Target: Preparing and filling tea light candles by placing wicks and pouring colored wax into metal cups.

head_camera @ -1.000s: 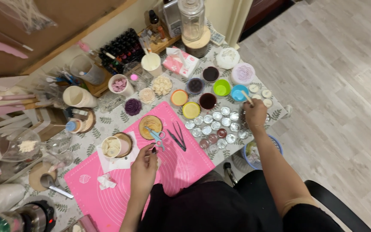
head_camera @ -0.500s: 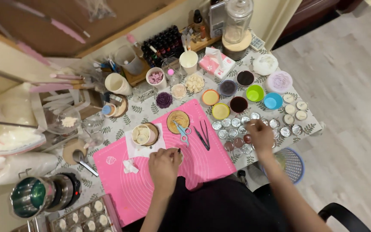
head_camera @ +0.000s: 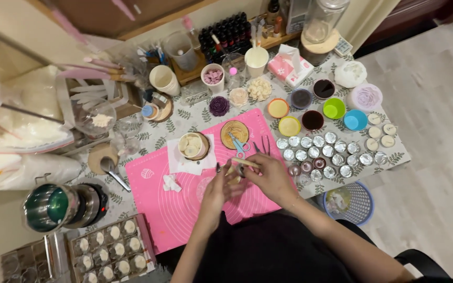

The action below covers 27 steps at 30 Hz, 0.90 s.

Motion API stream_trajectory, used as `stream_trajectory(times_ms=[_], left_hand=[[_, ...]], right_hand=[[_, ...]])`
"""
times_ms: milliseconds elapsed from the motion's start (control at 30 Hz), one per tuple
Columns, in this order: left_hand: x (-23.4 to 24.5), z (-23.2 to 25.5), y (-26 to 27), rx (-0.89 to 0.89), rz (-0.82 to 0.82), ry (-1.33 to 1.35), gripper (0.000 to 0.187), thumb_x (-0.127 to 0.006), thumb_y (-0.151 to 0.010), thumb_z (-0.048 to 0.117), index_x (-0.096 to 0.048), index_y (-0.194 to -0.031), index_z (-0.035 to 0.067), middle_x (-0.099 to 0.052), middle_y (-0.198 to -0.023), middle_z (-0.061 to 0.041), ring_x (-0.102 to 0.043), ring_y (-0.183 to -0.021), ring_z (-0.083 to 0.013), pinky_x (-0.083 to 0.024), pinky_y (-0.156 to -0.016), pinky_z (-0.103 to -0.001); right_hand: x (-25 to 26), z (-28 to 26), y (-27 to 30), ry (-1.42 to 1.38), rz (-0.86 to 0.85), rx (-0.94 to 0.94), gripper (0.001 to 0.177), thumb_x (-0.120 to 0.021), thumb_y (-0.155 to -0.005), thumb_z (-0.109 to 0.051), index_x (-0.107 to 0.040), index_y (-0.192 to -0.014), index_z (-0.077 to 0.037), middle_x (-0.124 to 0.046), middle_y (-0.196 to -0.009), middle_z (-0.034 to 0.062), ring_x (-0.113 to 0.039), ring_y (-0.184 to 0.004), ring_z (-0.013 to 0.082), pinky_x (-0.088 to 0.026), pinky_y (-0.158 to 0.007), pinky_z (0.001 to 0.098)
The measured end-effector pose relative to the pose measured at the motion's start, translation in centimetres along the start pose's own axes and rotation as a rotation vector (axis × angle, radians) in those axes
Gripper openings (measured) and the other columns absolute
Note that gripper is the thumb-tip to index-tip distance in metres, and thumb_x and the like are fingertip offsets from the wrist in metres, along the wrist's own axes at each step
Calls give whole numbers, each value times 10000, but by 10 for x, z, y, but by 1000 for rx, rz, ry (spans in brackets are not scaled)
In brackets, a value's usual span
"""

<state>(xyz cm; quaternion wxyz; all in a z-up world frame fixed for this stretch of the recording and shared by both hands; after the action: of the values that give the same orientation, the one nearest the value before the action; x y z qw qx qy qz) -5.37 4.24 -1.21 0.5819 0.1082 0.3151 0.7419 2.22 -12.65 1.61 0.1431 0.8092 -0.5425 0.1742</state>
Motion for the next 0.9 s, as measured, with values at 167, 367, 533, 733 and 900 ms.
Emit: stream_trajectory(times_ms=[167, 367, 533, 733, 900], left_hand=[[16, -16, -13, -138, -45, 133, 536, -371, -1129, 325, -549, -1500, -19, -648, -1119, -152, -606, -1007, -219, -504, -895, -344], [34, 10, -4, -93, -41, 477, 540, -310, -1098, 307, -485, -1461, -54, -644, -1340, -193, -623, -1123, -241, -496, -972, -374], [36, 20, 4, -78, -55, 520, 506, -316, -1071, 246, -453, -1460, -48, -587, -1436, -190, -586, -1300, -237, -472, -1107, -366], [45, 6, 0, -164, -77, 424, 477, -373, -1072, 220, -472, -1445, -60, -577, -1446, -185, -577, -1317, -228, -447, -1116, -365], [41, 4, 2, -241, 8, 229, 422, -417, -1080, 224, -566, -1392, -18, -660, -1350, -127, -635, -1225, -198, -515, -1059, -344]], right_hand=[[-33, -19, 4, -231, -129, -101, 241, -681, -880, -148, -731, -1081, -25, -683, -866, 100, -672, -765, 189, -539, -696, 324], [-31, -27, 16, 35, -4, 154, 268, -567, -986, -108, -663, -1207, 8, -710, -1068, 184, -707, -958, 364, -550, -821, 410], [-29, -52, 29, 188, -31, 63, 245, -582, -941, -163, -710, -1119, -54, -744, -984, 196, -721, -803, 392, -568, -691, 454], [-52, -63, 30, 410, -15, -81, 227, -618, -920, -243, -727, -1069, -111, -696, -699, 199, -690, -669, 425, -532, -585, 541], [-59, -71, 29, 478, -49, -189, 245, -561, -935, -226, -696, -1077, -79, -699, -713, 237, -696, -685, 433, -542, -632, 550]])
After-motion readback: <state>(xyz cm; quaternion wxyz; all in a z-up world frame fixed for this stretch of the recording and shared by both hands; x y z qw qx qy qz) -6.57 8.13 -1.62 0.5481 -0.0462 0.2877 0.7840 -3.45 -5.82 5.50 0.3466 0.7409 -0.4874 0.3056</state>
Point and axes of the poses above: each hand's wrist, its own y-axis away from the middle knuckle, its own x-axis out of the back of the hand, z = x × y, the point moved 1 cm from there along -y, towards the middle knuckle
